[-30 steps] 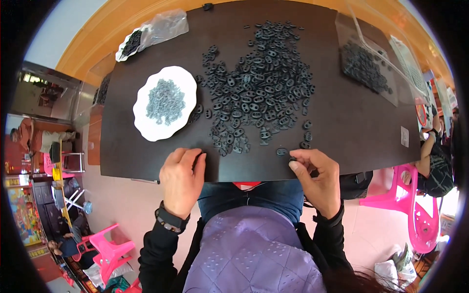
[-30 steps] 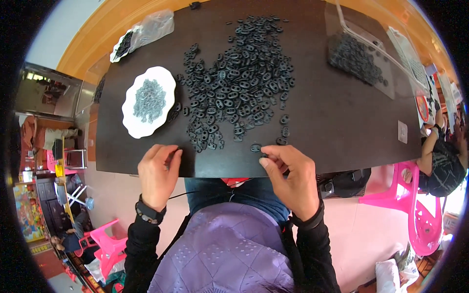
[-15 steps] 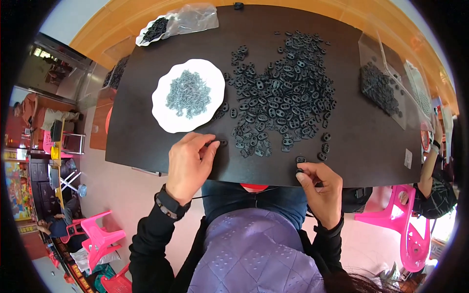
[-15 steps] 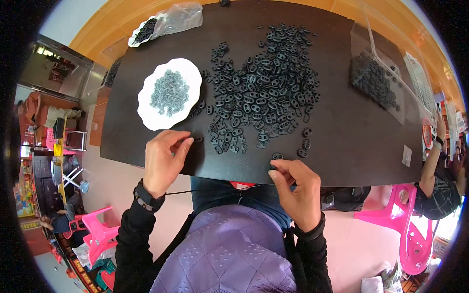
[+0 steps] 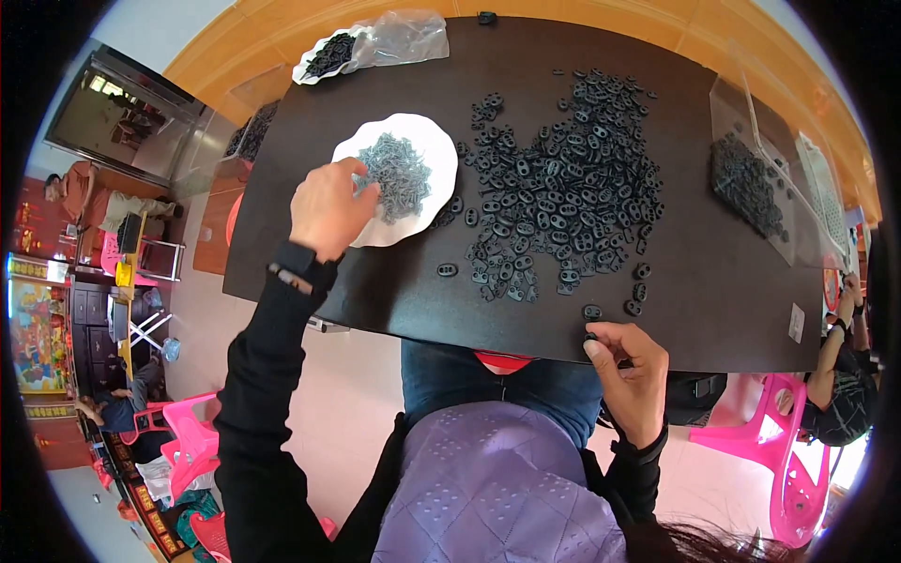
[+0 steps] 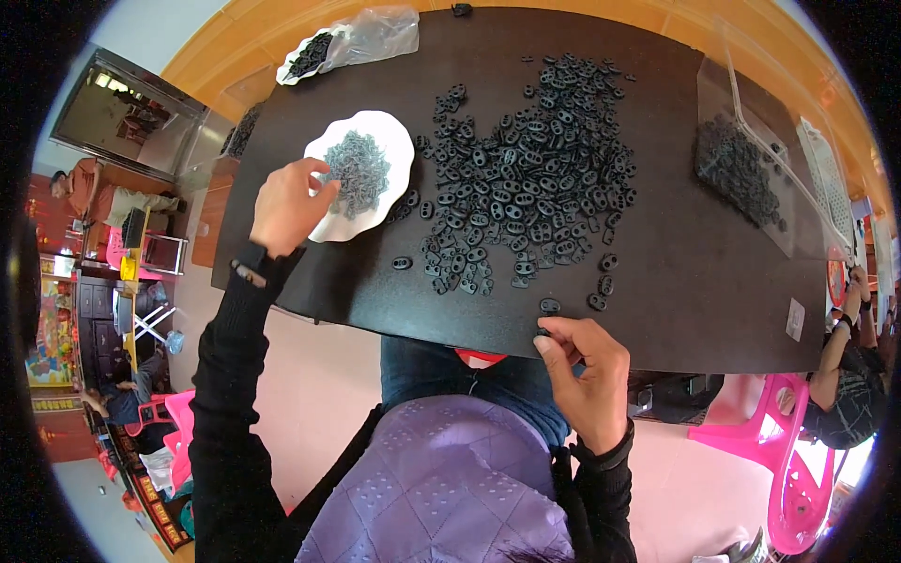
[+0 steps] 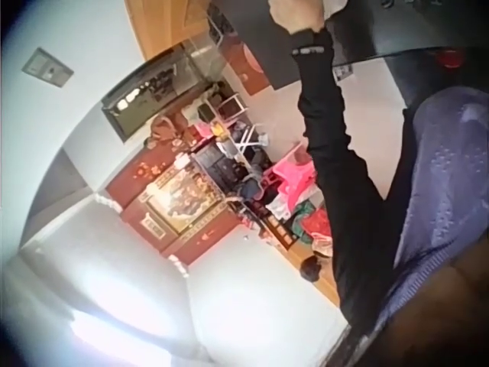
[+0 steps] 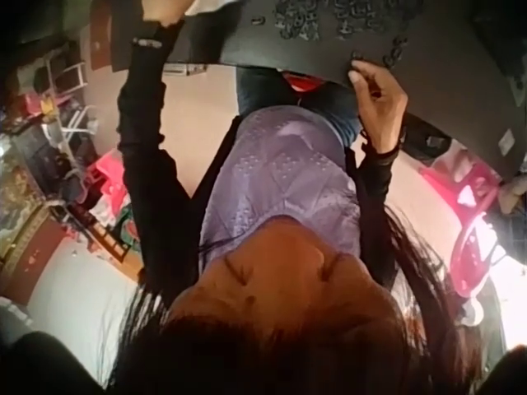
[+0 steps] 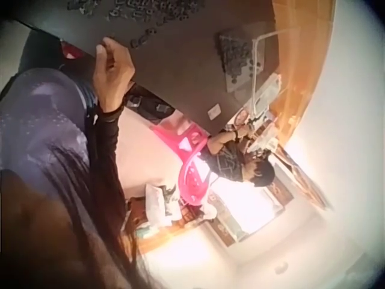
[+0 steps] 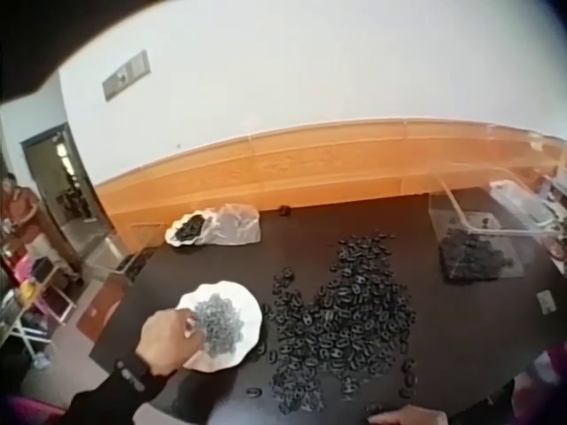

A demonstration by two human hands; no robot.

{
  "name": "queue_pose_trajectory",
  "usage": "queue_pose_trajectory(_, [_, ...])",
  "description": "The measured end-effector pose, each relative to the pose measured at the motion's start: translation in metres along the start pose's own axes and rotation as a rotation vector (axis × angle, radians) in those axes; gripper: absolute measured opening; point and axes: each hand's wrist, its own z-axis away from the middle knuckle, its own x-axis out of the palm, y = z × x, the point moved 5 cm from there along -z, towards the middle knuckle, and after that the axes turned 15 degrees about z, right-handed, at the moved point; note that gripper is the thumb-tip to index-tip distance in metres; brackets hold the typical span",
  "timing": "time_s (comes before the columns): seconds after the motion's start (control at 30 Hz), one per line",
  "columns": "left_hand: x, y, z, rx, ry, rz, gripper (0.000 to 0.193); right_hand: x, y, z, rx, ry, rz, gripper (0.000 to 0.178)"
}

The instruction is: Assembling small plastic components by inserting red pieces into black clips at a manual workstation.

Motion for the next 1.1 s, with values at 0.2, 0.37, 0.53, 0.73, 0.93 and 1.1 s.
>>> queue_pose_trajectory(0.2, [0.021, -0.013, -0.011, 0.035, 0.013, -0.079, 0.023, -0.001, 0.001, 0.002, 0.041, -0.02, -0.043, 0.018])
queue_pose_trajectory(0.37, [0.02, -0.011, -0.007, 0.025, 0.06, 0.065, 0.017, 0.0, 0.008, 0.002, 0.042, -0.007, -0.053, 0.018])
queue_pose_trajectory(0.53, [0.013, -0.018, -0.005, -0.016, 0.076, 0.168, 0.018, 0.0, 0.003, 0.0, -0.022, 0.003, -0.017, 0.018])
queue_pose_trajectory(0.73, [0.003, 0.01, 0.013, 0.015, 0.112, 0.305, 0.017, 0.0, 0.003, 0.001, 0.028, 0.002, -0.042, 0.018])
queue_pose_trajectory(0.93, [0.049, 0.113, 0.077, 0.151, -0.118, 0.603, 0.008, 0.001, 0.01, 0.001, 0.055, 0.015, -0.02, 0.019])
queue_pose_trajectory(1.1, [0.098, 0.147, 0.121, 0.279, -0.26, 0.583, 0.01, 0.003, 0.004, 0.0, -0.001, 0.026, 0.055, 0.019])
